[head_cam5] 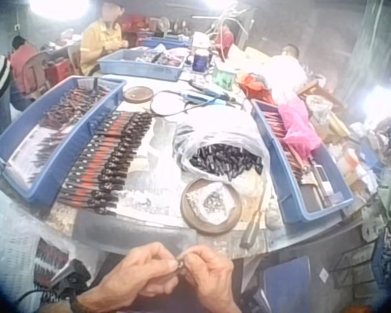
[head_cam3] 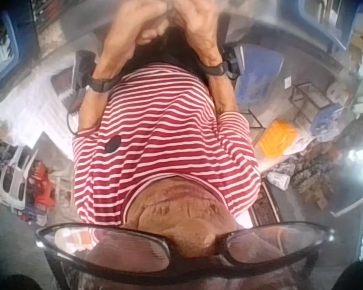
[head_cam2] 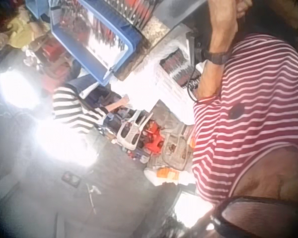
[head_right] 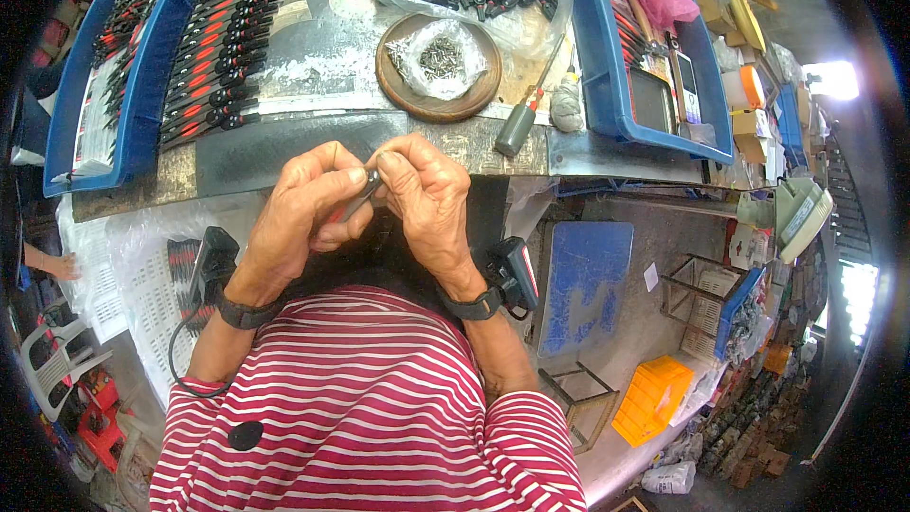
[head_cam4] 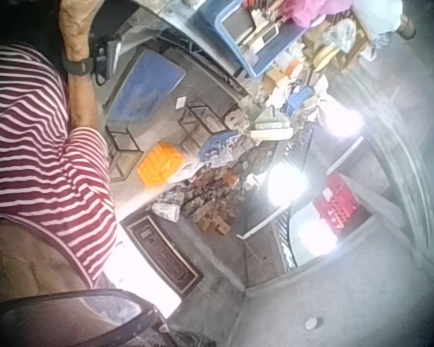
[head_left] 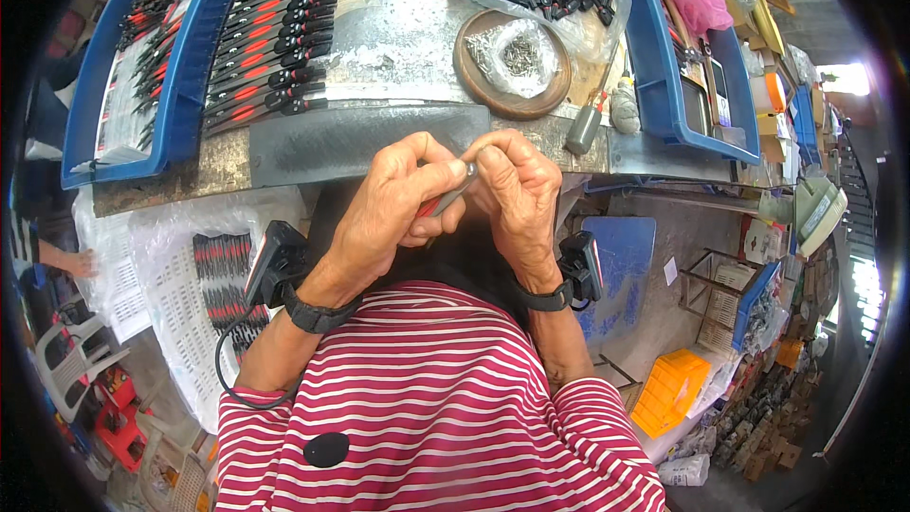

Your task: The person picks up a small metal component and a red cylindrical part, joining them together by hand. The person places the assembled piece into a blue bin containing multiple similar items and then repeats the process with a new set of parts.

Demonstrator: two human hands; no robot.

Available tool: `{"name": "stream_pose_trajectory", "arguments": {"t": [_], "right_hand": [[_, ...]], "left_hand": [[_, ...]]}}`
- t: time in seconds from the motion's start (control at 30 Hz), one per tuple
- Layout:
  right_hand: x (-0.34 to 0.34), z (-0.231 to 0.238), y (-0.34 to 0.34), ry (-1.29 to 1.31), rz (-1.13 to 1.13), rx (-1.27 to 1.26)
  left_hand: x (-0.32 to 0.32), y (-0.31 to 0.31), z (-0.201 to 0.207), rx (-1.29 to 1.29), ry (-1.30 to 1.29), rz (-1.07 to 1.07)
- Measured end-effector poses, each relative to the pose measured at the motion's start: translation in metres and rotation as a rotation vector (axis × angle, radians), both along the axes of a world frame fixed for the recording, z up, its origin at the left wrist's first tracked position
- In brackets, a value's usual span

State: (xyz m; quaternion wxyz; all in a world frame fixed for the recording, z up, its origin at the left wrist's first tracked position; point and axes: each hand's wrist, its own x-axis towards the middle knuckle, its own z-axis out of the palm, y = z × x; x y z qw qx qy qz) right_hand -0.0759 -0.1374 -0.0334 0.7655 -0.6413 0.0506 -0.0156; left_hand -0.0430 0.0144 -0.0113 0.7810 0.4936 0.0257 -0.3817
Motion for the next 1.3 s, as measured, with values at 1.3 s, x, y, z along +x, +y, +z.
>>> {"name": "stream_pose_trajectory", "arguments": {"t": [1.3], "right_hand": [[-0.008,-0.005,-0.009,-0.006,0.141,-0.035]], "left_hand": [[-0.016,0.001,-0.006,0.301,-0.436,-0.026]]}}
